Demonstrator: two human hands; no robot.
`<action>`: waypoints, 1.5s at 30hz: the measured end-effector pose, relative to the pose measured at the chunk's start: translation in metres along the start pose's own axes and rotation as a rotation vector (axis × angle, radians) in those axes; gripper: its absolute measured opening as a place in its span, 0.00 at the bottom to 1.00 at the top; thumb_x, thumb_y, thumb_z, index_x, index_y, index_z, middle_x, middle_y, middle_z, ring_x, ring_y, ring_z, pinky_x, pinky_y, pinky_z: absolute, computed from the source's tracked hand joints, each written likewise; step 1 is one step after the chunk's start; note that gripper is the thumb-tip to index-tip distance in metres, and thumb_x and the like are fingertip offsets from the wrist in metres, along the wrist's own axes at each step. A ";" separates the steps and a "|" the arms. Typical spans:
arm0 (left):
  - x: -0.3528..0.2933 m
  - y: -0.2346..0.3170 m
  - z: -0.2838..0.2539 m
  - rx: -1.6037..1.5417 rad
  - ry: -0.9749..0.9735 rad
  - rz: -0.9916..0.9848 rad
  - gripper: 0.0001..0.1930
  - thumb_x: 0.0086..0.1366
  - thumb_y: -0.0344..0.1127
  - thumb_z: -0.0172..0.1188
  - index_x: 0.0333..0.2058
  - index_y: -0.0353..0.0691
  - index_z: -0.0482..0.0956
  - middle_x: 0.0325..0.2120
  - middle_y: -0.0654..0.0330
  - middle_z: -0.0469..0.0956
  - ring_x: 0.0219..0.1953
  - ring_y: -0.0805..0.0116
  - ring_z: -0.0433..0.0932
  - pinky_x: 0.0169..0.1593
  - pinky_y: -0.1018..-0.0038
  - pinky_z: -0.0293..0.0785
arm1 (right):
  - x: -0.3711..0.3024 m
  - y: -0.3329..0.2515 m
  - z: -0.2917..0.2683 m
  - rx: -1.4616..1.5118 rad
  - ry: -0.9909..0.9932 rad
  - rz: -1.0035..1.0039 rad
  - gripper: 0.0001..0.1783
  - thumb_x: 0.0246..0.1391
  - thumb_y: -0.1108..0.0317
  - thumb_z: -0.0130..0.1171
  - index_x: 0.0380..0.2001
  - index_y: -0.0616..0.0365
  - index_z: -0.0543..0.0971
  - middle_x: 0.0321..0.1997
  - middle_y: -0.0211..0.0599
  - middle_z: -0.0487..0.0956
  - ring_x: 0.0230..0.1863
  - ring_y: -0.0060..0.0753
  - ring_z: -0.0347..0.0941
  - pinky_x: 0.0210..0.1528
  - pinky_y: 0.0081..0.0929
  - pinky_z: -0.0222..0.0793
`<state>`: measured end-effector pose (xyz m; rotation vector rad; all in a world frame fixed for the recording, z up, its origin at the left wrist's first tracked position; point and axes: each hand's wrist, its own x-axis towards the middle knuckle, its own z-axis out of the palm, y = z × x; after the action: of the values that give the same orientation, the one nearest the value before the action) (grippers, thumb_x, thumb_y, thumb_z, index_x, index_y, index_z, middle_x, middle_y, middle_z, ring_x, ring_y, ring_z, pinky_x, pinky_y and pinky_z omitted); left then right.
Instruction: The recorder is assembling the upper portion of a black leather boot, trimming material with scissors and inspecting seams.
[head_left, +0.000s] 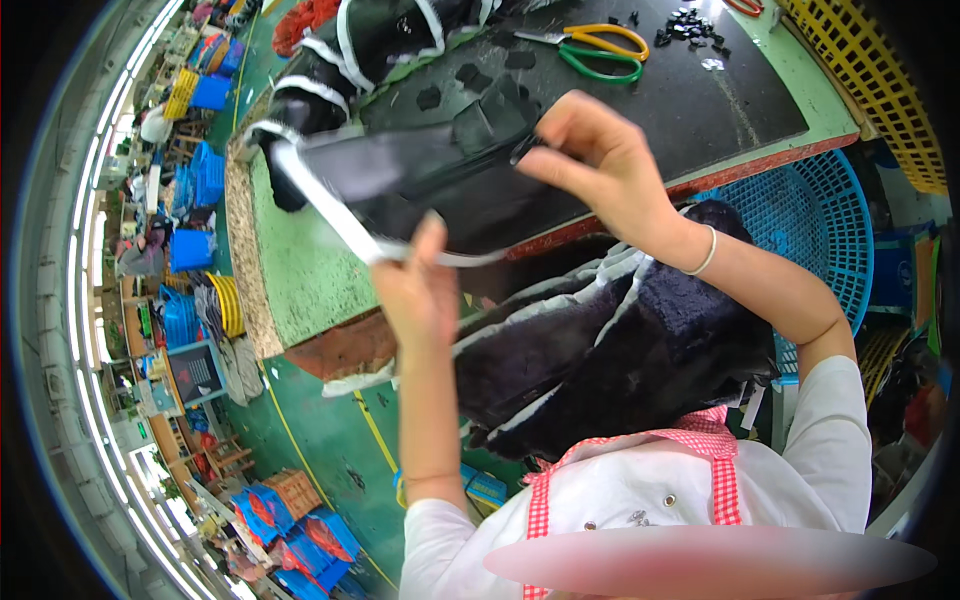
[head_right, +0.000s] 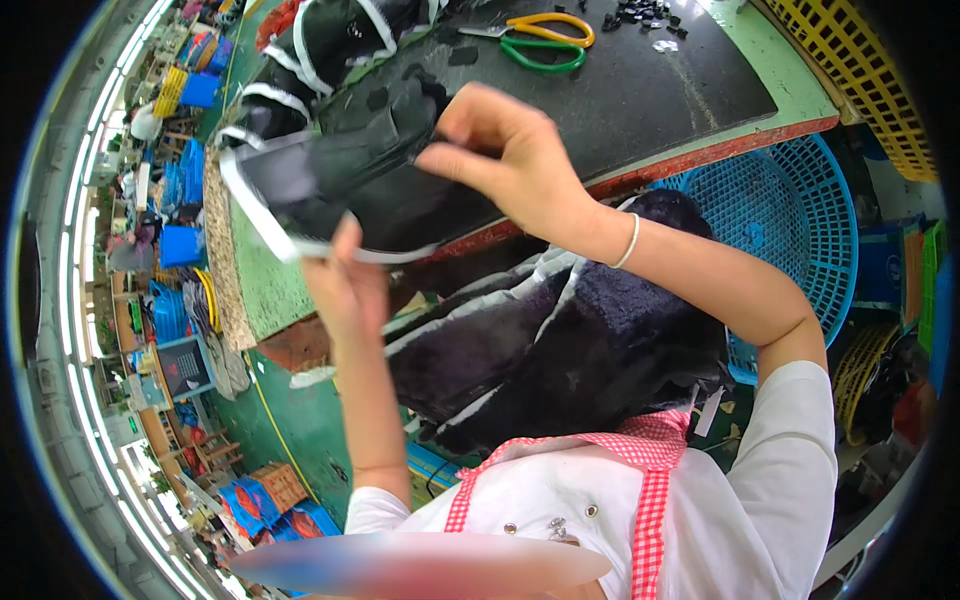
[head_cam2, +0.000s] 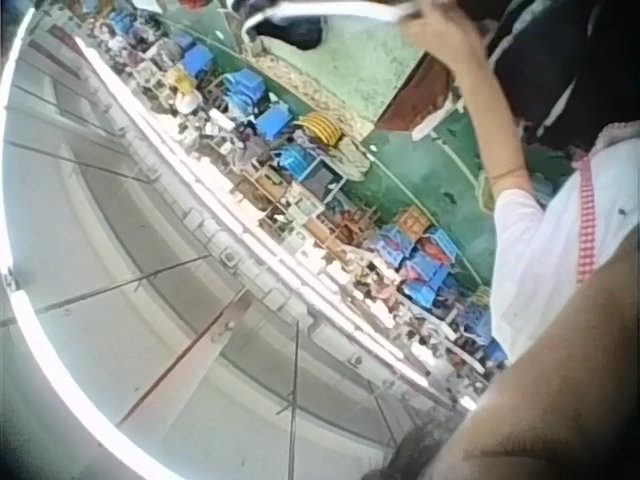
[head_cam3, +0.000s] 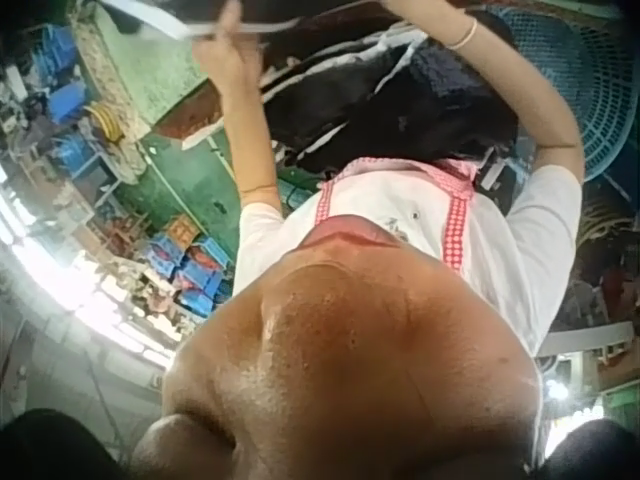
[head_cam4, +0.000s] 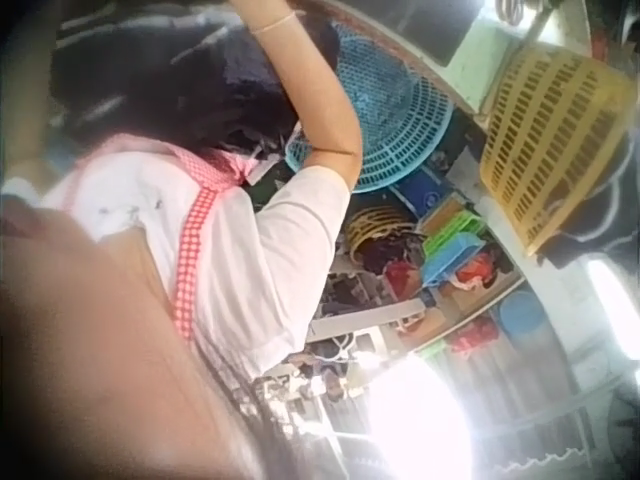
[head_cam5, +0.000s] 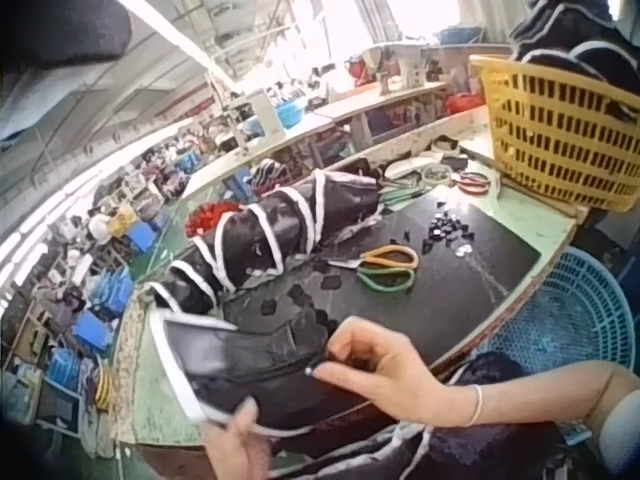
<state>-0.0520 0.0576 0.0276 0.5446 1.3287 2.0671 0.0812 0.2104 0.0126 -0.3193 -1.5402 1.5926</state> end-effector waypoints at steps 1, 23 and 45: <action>0.017 0.012 -0.002 0.099 0.029 0.123 0.26 0.58 0.19 0.60 0.55 0.35 0.64 0.50 0.55 0.72 0.49 0.66 0.74 0.53 0.70 0.71 | -0.005 0.003 0.002 0.068 -0.155 0.133 0.09 0.53 0.71 0.64 0.27 0.62 0.74 0.26 0.24 0.74 0.30 0.11 0.66 0.36 0.15 0.66; 0.061 0.027 -0.052 0.556 -0.254 0.377 0.11 0.54 0.14 0.57 0.34 0.36 0.77 0.33 0.61 0.79 0.42 0.74 0.76 0.48 0.80 0.69 | 0.108 0.019 -0.099 -1.571 -0.298 0.184 0.15 0.40 0.74 0.58 0.34 0.67 0.73 0.33 0.55 0.76 0.39 0.52 0.75 0.41 0.41 0.71; 0.087 0.030 -0.026 0.904 -0.462 0.321 0.19 0.51 0.34 0.72 0.20 0.41 0.65 0.18 0.74 0.62 0.21 0.86 0.62 0.24 0.85 0.56 | 0.030 -0.022 0.007 -0.570 -0.750 -0.192 0.14 0.47 0.69 0.64 0.40 0.57 0.79 0.36 0.37 0.74 0.33 0.36 0.75 0.36 0.31 0.71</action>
<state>-0.1401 0.0915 0.0450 1.5911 1.9082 1.3048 0.0675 0.2236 0.0456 0.1539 -2.5155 1.1367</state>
